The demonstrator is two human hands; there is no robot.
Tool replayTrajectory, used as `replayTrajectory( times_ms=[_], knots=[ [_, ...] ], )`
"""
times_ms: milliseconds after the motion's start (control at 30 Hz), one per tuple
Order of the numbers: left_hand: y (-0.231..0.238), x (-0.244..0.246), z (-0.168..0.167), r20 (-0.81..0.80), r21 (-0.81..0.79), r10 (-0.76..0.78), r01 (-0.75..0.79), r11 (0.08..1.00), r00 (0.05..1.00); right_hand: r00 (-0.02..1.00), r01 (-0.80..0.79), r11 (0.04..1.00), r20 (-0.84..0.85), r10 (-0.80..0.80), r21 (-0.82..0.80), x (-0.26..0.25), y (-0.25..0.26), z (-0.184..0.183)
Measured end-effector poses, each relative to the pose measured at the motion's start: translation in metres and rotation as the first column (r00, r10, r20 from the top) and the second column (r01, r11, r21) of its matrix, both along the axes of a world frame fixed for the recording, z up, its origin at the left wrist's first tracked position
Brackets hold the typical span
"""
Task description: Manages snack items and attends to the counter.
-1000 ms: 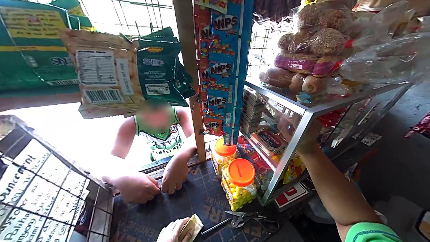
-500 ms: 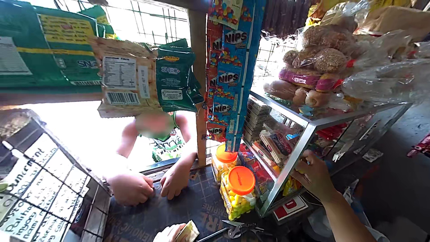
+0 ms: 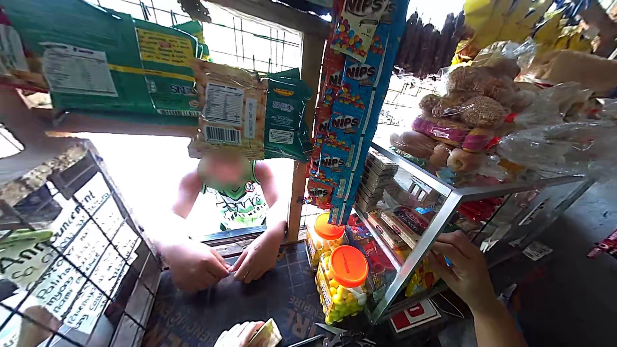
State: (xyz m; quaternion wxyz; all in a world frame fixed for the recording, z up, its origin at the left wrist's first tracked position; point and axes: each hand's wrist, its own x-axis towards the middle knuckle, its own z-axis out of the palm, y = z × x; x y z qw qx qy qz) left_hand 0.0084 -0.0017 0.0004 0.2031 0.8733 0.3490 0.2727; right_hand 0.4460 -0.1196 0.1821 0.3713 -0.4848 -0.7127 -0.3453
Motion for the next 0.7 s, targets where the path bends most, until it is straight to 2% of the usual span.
replayTrajectory(
  times_ms=[200,467,533,600,700],
  knots=[
    [0.001,-0.001,-0.006,0.02,0.004,0.001,-0.001,1.0,1.0,0.966,-0.121,0.991,-0.223,0.132,0.062,-0.003,0.008,-0.016],
    [0.0,-0.001,-0.005,0.001,0.02,0.016,-0.016,1.0,1.0,0.891,-0.101,0.98,-0.422,0.166,0.173,-0.022,0.004,-0.034],
    [0.0,-0.001,-0.005,-0.007,0.012,0.013,-0.013,1.0,1.0,0.885,-0.081,0.988,-0.446,0.133,0.133,-0.024,0.006,-0.038],
    [0.0,-0.002,-0.006,-0.006,0.019,0.011,-0.011,1.0,1.0,0.893,-0.019,0.999,-0.449,0.03,0.03,-0.023,0.009,-0.04],
    [-0.001,-0.002,-0.005,-0.013,0.019,0.009,-0.009,1.0,1.0,0.945,0.083,0.981,-0.297,-0.133,-0.174,-0.019,0.018,-0.032]
  ],
)
